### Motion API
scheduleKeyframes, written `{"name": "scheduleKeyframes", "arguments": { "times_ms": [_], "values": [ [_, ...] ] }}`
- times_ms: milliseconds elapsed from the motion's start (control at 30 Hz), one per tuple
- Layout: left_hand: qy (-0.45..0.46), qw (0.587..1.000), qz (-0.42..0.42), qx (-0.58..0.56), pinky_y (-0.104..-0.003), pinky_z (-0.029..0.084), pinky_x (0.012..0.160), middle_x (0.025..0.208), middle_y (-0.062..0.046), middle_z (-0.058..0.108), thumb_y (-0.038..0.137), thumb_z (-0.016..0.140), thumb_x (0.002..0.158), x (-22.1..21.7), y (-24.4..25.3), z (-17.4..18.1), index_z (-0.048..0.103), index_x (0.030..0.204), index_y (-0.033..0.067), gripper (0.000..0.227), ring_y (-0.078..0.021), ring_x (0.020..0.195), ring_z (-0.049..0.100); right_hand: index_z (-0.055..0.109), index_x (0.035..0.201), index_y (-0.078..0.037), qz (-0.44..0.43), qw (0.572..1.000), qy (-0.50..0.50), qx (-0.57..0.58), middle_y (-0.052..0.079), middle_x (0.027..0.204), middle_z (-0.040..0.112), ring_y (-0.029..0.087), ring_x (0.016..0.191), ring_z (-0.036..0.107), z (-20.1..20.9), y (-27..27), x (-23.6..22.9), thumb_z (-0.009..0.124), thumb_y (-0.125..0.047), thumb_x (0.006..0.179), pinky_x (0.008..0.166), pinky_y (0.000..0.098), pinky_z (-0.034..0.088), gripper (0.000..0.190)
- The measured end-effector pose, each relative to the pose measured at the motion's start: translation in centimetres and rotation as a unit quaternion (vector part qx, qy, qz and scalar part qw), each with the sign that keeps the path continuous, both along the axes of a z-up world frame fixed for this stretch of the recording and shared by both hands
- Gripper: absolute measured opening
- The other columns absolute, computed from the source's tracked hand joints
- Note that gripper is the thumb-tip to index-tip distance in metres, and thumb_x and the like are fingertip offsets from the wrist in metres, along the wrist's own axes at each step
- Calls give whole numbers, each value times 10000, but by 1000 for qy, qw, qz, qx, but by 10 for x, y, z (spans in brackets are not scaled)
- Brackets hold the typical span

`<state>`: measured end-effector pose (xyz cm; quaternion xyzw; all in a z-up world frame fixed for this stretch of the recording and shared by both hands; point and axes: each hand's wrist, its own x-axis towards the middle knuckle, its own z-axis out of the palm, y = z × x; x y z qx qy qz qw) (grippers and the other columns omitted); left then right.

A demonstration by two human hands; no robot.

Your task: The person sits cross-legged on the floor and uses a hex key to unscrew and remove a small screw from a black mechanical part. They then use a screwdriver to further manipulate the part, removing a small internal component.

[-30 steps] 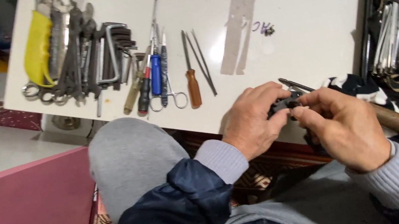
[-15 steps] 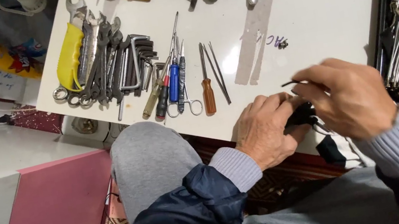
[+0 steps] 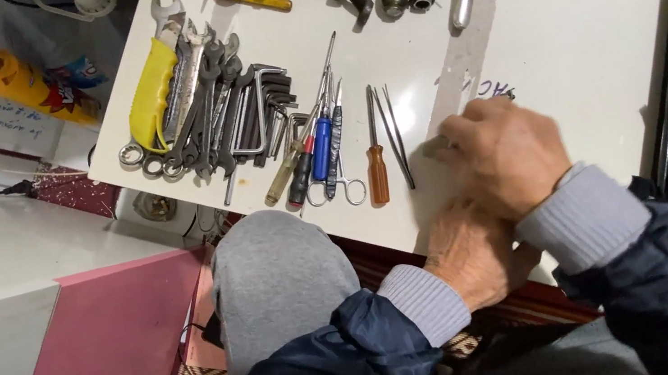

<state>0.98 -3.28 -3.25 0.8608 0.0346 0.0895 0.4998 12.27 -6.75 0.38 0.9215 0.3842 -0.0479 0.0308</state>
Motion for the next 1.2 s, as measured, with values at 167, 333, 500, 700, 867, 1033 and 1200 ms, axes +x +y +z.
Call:
{"name": "scheduleKeyframes", "arguments": {
  "times_ms": [167,333,500,700,867,1033,1200],
  "values": [
    [17,1000,-13,6,-480,536,617,656,-144,618,252,729,691,-7,7,4,636,652,60,216,-402,691,626,639,1070,-172,-78,990,118,12,64,816,678,283,780,737,20,58,-37,686,-418,913,664,409,615,296],
    [38,999,-22,22,-469,539,641,731,-147,649,197,699,710,-17,22,11,655,724,59,146,-394,731,643,573,1124,-90,-119,964,229,-65,142,846,702,287,772,758,12,88,-33,650,-356,972,670,397,630,316],
    [65,996,-41,38,-454,542,673,832,-152,691,124,660,736,-21,35,17,680,820,58,109,-383,784,666,604,1081,-61,-196,943,265,41,162,872,710,358,828,757,20,85,-35,824,-323,818,678,455,621,432],
    [97,990,-95,32,-439,546,704,933,-156,732,50,622,761,-9,29,22,706,916,56,177,-373,837,689,646,1282,60,-268,749,486,363,186,735,659,252,606,649,102,53,-42,778,-73,742,556,401,622,570],
    [-12,984,-97,151,-436,513,814,1137,-123,569,259,756,796,-9,26,12,555,1236,51,526,-328,934,618,609,1294,40,-152,654,560,485,94,893,680,197,697,678,125,-30,-48,553,-13,899,644,317,586,402],
    [27,983,-131,124,-421,522,906,1176,-114,614,201,774,799,-9,31,19,533,1331,76,597,-297,1015,629,626,1255,8,-200,605,557,533,142,947,688,237,781,670,117,-111,-77,528,-27,917,684,355,586,354],
    [115,985,-127,14,-396,525,900,1211,-107,666,268,707,865,-6,37,27,552,1294,71,496,-294,1027,674,660,1221,72,-358,742,356,442,155,868,651,203,636,544,100,-160,-122,553,78,819,525,308,451,416]
  ]
}}
